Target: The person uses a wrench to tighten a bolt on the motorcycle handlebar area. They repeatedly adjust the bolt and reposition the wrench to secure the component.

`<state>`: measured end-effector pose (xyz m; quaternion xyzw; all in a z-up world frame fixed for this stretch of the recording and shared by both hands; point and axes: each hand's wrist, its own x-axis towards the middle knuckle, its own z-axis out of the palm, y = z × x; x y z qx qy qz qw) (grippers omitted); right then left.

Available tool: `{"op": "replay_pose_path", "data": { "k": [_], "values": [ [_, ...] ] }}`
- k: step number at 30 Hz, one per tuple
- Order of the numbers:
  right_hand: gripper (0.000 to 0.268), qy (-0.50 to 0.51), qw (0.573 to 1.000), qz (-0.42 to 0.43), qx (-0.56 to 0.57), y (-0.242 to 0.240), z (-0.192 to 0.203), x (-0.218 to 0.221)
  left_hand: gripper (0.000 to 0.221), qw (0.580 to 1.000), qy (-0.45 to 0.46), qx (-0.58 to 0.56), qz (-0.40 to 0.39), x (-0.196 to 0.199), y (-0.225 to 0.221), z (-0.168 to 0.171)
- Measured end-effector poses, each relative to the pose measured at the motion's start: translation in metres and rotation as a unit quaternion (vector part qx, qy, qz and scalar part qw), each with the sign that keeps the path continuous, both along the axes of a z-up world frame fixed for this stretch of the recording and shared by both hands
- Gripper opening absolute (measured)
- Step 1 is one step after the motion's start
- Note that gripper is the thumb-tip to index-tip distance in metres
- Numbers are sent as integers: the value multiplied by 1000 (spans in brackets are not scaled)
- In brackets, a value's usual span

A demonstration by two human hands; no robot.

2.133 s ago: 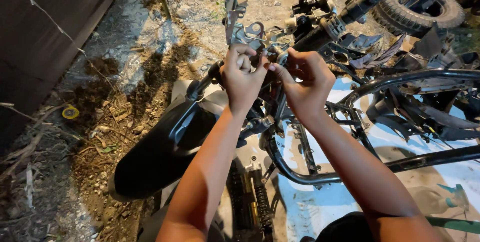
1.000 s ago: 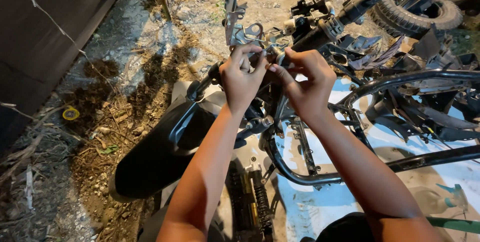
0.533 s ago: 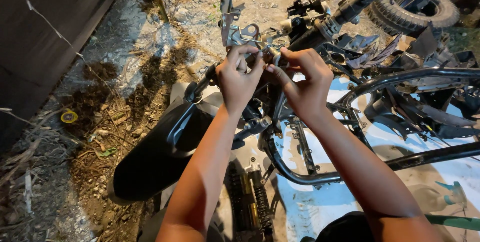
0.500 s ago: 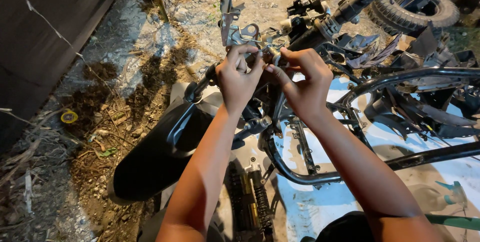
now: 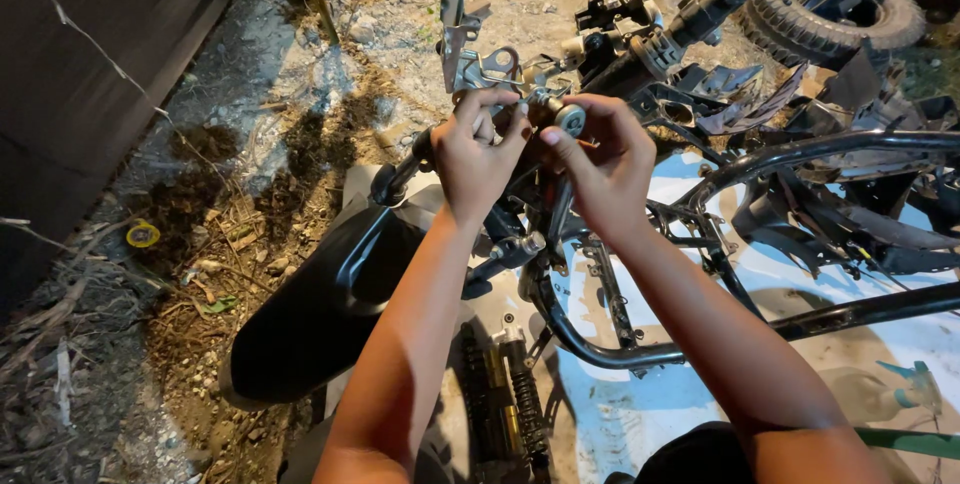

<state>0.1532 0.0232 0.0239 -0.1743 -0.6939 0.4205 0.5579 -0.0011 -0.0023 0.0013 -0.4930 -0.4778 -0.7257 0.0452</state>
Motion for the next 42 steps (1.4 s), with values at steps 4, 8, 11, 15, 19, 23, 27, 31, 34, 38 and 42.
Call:
{"op": "replay_pose_path", "data": {
  "k": [4,8,11,15,19,23,27,31,34,38,42],
  "values": [
    [26,39,995,26,-84,2,12,3,19,1000,0,-2,-4,-1,-1,1],
    [22,201,939,124,-252,3,28,7,19,1000,16,-8,-4,-3,-2,3],
    [19,256,882,138,-370,10,37,22,18,999,33,-7,2,-4,-4,4],
    [16,280,816,194,-467,31,42,45,12,996,83,17,14,-8,-9,4],
    [18,285,792,206,-499,39,45,54,7,994,98,39,29,-13,-12,-5],
    [22,267,823,197,-462,36,52,57,6,994,43,104,10,-14,-15,-9],
    [23,260,822,194,-467,31,56,57,8,988,28,149,15,-11,-27,8],
    [23,262,818,207,-468,32,54,57,8,988,20,156,2,-14,-30,14],
    [24,255,823,214,-460,32,54,58,8,988,4,154,-9,-17,-31,15],
    [24,256,824,216,-458,29,55,57,8,989,1,145,16,-18,-34,18],
    [23,247,833,206,-451,27,56,56,8,988,4,150,27,-18,-36,21]
  ]
}}
